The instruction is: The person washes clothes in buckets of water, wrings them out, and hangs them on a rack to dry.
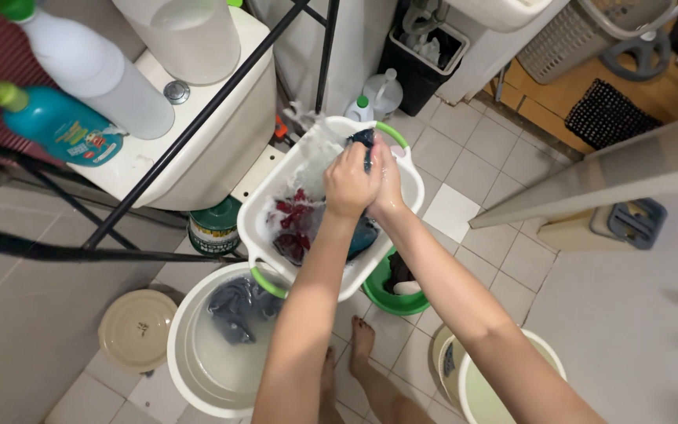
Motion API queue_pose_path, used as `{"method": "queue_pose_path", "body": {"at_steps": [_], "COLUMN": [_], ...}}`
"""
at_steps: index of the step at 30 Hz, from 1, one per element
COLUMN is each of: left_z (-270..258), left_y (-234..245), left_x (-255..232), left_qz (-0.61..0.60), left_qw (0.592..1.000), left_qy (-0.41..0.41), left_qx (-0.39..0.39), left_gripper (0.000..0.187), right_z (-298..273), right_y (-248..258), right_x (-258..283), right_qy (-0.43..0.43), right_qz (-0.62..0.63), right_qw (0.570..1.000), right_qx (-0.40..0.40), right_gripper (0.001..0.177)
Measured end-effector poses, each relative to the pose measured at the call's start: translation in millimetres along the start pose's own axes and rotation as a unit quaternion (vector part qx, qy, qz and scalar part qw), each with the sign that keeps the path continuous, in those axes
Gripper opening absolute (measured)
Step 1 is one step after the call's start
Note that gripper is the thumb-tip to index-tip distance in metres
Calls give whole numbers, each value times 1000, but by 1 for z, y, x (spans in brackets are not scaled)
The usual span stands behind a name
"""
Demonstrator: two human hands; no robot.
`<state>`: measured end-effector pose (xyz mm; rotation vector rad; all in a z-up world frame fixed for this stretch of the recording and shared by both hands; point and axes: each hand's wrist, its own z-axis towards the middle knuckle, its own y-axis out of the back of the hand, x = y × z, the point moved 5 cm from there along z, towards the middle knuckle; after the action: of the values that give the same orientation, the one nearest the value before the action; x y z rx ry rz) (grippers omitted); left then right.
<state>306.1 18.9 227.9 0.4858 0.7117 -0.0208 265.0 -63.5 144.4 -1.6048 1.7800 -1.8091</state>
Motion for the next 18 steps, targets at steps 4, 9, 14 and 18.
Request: {"method": "queue_pose_path", "body": {"at_steps": [4, 9, 14, 18], "left_z": [3, 1, -12, -27], "left_y": [7, 20, 40, 55], "left_x": [-3, -5, -3, 5], "left_qz": [13, -3, -14, -21], "left_qw": [999, 997, 997, 996], "left_qy": [35, 69, 69, 82], "left_qx": [-24, -19, -28, -4], "left_gripper": [23, 23, 23, 23], "right_z": [6, -8, -23, -45], "right_y": [1, -8, -13, -18], "right_x": [3, -1, -11, -29], "right_qy": [40, 14, 20, 41], "right_qz": [-81, -85, -105, -122], "right_qw": [996, 995, 992, 990], "right_qx": [-5, -54, -73, -57], "right_gripper": [25, 25, 26, 28]}}
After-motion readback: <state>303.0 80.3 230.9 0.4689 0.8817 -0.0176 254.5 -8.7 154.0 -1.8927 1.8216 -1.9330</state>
